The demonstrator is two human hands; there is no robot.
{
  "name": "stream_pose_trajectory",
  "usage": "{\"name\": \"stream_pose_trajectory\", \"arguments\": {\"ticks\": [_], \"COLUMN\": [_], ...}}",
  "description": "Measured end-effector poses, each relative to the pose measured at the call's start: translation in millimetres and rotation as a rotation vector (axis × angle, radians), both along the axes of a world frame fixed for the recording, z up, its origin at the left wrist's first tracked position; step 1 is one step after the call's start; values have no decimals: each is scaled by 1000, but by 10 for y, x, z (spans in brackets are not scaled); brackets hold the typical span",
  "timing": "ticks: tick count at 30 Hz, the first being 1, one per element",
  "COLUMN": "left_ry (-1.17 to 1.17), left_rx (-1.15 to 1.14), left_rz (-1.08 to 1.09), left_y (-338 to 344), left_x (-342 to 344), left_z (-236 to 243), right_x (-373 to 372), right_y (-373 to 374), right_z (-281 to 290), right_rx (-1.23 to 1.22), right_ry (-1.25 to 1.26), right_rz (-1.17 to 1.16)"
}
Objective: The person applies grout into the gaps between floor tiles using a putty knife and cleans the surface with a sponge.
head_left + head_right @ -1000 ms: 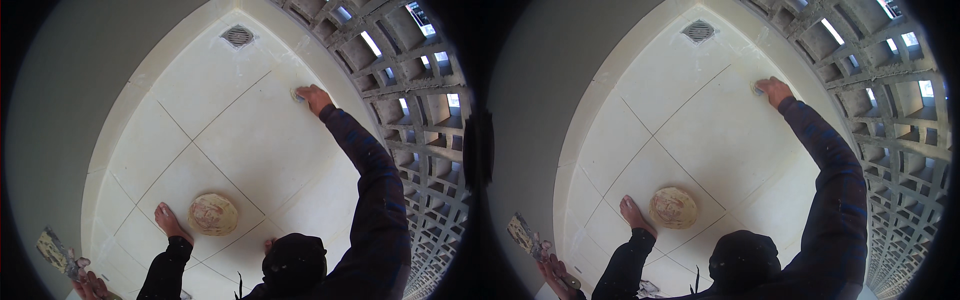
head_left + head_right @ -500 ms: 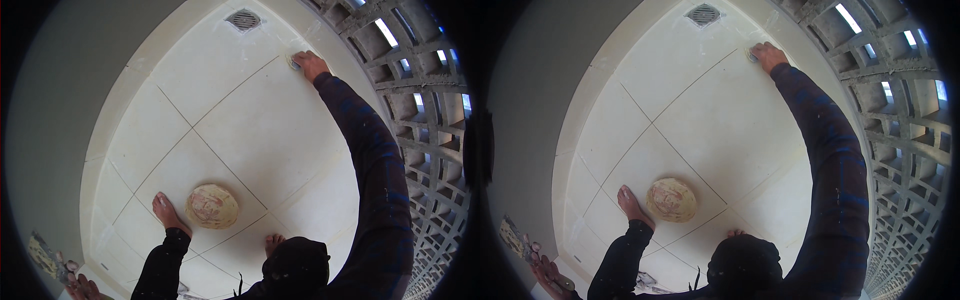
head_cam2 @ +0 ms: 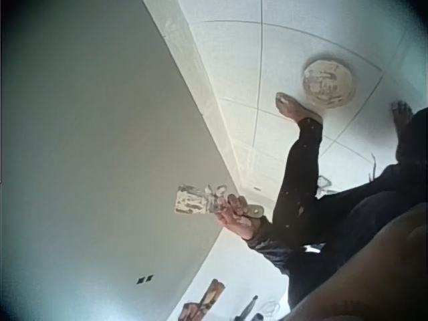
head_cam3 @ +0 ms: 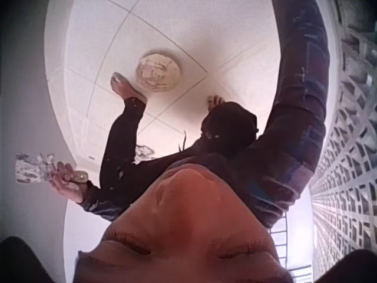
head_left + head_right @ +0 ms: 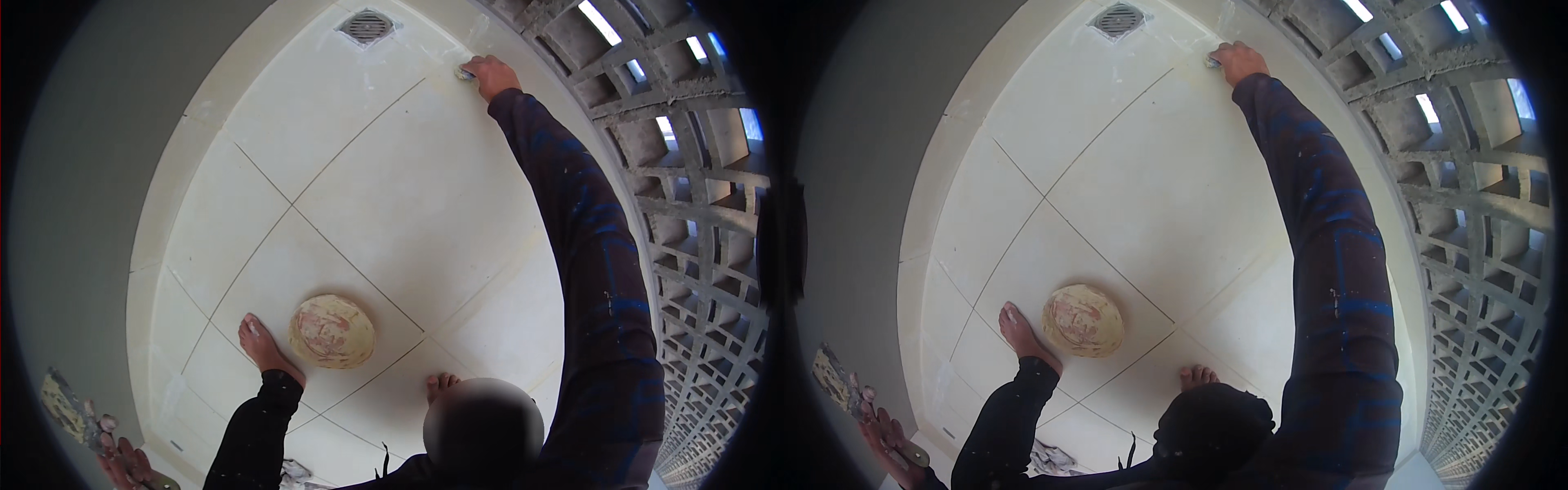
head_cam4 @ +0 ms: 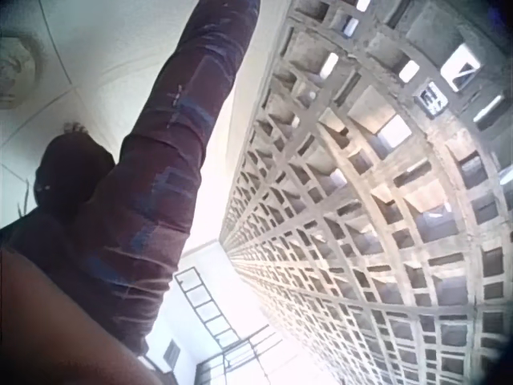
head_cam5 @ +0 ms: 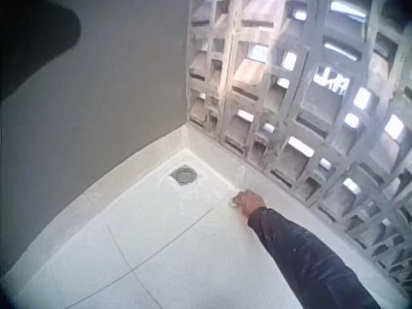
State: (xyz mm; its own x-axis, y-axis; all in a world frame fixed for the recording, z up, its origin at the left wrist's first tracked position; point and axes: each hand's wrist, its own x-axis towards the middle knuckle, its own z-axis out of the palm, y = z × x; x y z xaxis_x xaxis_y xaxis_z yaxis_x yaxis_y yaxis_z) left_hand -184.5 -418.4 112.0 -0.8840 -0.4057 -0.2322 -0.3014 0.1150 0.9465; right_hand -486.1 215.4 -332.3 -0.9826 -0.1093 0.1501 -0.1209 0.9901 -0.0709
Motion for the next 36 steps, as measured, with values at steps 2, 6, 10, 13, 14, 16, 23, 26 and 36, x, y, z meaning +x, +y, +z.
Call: {"name": "stream_pose_trajectory", "arguments": {"ticks": [2,6,10,13,14,16,23,26,36], "left_ry": [33,60,37,43,106,185,83,12,93], "left_rx": [-198,-24,-79,-80,-104,-135,-140,-107,-42], "left_rz": [137,-18,-67,-189,-218,-262,-537,-682,-816], "left_y": [197,-53,-104,-462,-429,-389,489,895,1309], "left_x": [-14,49,-113,-320,-430,-555,-1322,-1381,-1924], "left_z": [-113,-8,-8,-68,-145,-104,-573,-592,-875], "right_x": [349,1502,2953,3779,3836,3761,3099,3904,3164], "right_y": [62,151,153,236,249,273,171,0,37], "right_z": [-18,25,197,260,301,275,-164,-210,-74], "right_rx": [-34,-87,-92,-94,-137,-261,-117,-66,-68], "right_ry": [108,-122,-280,-495,-537,-418,36,-24,-149], "right_rz": [130,179,91,-33,-82,-179,-235,-338,-951]}}
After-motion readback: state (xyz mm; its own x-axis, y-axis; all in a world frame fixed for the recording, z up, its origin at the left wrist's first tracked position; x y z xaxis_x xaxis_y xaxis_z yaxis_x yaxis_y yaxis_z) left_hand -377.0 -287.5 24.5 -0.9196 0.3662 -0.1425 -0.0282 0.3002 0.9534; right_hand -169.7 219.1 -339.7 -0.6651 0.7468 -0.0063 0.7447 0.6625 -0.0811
